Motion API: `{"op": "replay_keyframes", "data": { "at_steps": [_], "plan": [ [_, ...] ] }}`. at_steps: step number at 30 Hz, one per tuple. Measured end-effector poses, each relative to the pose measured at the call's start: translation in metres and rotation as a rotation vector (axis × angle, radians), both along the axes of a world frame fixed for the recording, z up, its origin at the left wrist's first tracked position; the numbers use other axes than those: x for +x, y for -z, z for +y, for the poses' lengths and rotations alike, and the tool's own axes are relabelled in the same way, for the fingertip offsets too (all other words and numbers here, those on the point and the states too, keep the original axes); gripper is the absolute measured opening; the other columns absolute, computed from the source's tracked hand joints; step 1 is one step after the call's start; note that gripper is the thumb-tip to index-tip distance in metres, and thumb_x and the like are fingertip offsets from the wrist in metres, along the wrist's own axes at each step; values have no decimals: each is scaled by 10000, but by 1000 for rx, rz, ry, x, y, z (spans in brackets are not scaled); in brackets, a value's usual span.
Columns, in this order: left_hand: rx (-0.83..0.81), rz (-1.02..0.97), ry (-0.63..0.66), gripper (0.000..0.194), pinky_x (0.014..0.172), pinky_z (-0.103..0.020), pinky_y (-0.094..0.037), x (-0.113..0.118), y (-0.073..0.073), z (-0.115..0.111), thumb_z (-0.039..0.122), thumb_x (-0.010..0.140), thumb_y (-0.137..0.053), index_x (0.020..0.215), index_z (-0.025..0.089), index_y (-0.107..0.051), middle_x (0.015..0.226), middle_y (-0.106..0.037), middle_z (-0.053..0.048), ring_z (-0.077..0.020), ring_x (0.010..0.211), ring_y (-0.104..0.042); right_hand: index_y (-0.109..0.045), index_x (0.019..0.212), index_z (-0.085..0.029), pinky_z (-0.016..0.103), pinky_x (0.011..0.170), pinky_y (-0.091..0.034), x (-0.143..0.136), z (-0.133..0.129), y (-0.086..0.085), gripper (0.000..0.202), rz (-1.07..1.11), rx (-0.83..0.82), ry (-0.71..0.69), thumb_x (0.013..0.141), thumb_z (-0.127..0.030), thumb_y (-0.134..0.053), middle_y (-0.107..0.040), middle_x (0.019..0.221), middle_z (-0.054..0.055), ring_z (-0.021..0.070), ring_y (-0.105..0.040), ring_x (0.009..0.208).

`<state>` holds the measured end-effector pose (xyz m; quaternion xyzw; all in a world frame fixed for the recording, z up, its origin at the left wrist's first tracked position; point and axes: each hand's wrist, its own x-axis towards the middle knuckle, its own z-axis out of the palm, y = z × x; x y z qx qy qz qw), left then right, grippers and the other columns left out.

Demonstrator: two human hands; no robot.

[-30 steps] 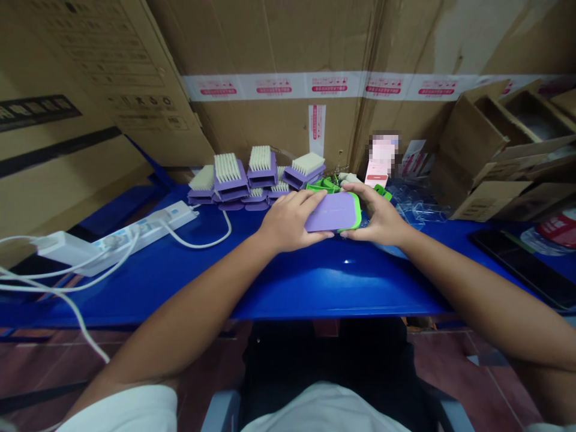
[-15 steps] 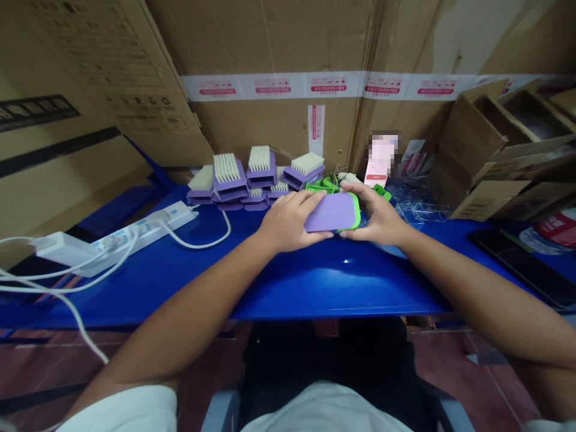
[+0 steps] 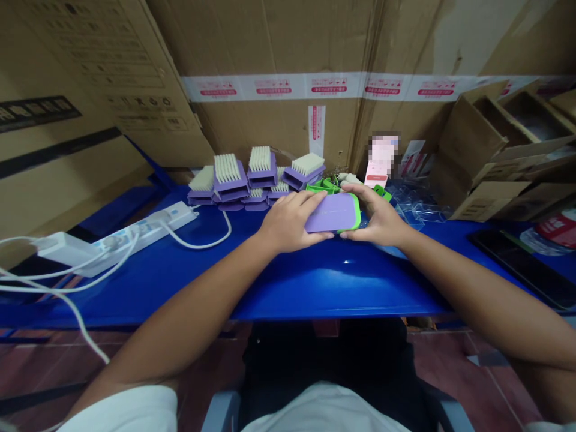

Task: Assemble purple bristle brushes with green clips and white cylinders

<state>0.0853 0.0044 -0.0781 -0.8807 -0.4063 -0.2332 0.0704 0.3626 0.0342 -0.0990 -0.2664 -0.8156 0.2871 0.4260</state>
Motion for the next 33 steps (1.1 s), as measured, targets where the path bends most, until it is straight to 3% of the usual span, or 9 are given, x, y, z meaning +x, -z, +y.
{"op": "replay_keyframes", "data": {
  "at_steps": [33],
  "plan": [
    [14,17,-2,960,1193,-552,-544,1,0,-1,692,924,-819,1653,122,-561,1547,-686,-230,-426,1411,-678,-560,1553,-296,620,1312,-477,-1,-2,0,995,-31,48,13,697,-468,-1038,-639,1590,154,412,-628,1499]
  ]
}}
